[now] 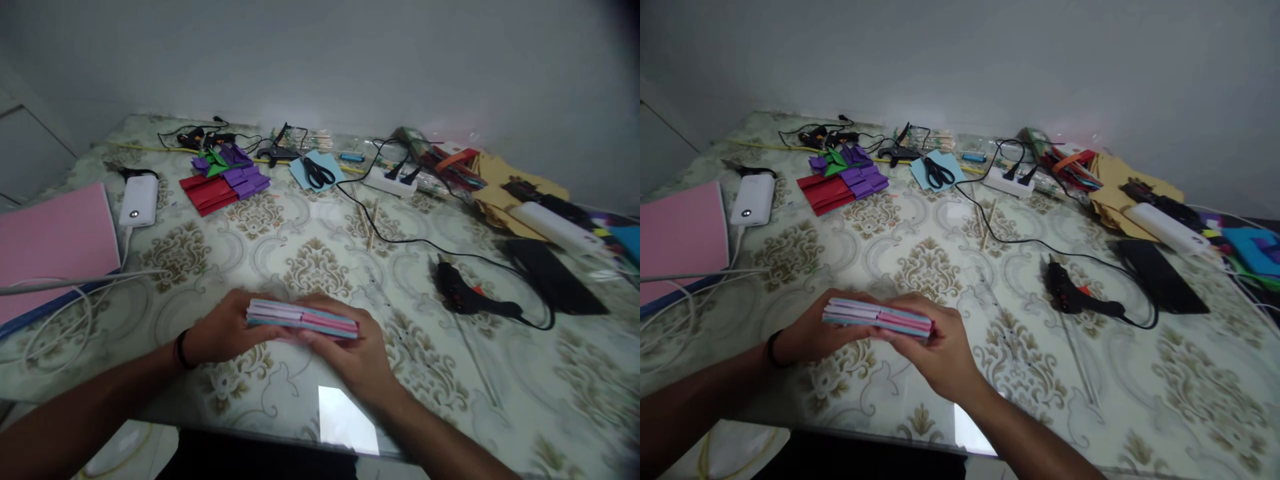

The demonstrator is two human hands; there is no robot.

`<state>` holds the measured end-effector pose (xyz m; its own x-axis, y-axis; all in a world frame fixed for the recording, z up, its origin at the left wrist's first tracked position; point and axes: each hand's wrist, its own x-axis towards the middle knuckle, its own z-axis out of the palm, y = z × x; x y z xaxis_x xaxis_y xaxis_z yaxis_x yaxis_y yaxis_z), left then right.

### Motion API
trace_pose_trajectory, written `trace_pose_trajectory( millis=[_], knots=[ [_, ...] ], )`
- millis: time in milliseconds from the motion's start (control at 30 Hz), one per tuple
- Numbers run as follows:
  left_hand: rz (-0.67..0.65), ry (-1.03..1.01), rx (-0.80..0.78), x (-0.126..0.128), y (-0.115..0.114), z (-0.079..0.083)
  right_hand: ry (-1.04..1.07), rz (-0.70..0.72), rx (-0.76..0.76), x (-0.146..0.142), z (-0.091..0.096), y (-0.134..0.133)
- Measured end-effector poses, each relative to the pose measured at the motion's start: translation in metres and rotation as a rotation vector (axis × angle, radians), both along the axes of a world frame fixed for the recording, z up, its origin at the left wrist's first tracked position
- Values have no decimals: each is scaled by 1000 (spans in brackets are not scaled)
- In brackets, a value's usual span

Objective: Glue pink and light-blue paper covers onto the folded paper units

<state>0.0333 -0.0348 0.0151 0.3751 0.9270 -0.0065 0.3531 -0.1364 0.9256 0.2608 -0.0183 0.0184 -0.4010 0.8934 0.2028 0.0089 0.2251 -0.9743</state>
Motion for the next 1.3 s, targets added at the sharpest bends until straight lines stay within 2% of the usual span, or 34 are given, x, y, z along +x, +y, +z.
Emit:
trace_pose_trajectory(
  millis=[67, 167, 233, 300, 400, 467, 567, 633, 700, 867, 1033, 1133, 1233, 1300],
  knots=[
    [120, 36, -19, 0, 1, 0, -18, -16, -104, -1, -7, 3],
    [290, 8, -31, 0, 1, -1, -44, 92, -263, -7, -19, 5],
    [335, -57, -71, -1, 1, -2, -82, 158, -282, -9, -22, 4],
    [353, -159, -131, -3, 2, -3, -104, 158, -275, -8, -19, 5],
    [372, -312, -180, -11, 7, 2, -124, 101, -291, 1, -8, 12],
    [355, -288, -177, -17, 12, 7, -141, 46, -278, 9, -2, 20],
    [210, -198, -282, -20, 16, 12, -132, -56, -246, 17, 2, 30],
    [107, -208, -401, -15, 15, 12, -116, -134, -210, 19, 2, 34],
    [73, -256, -494, -7, 11, 9, -114, -197, -152, 18, 0, 34],
    [182, -387, -544, 7, 3, 2, -142, -213, -34, 13, -4, 28],
    [237, -313, -427, 2, 4, -5, -143, -162, -22, 14, -5, 28],
    [240, -296, -467, 1, 4, -8, -134, -140, -14, 14, -4, 27],
    [243, -357, -531, 3, 3, -7, -76, -152, -45, 11, -3, 23],
    [287, -390, -499, 4, 3, -6, 20, -169, -154, 8, -3, 20]
  ],
)
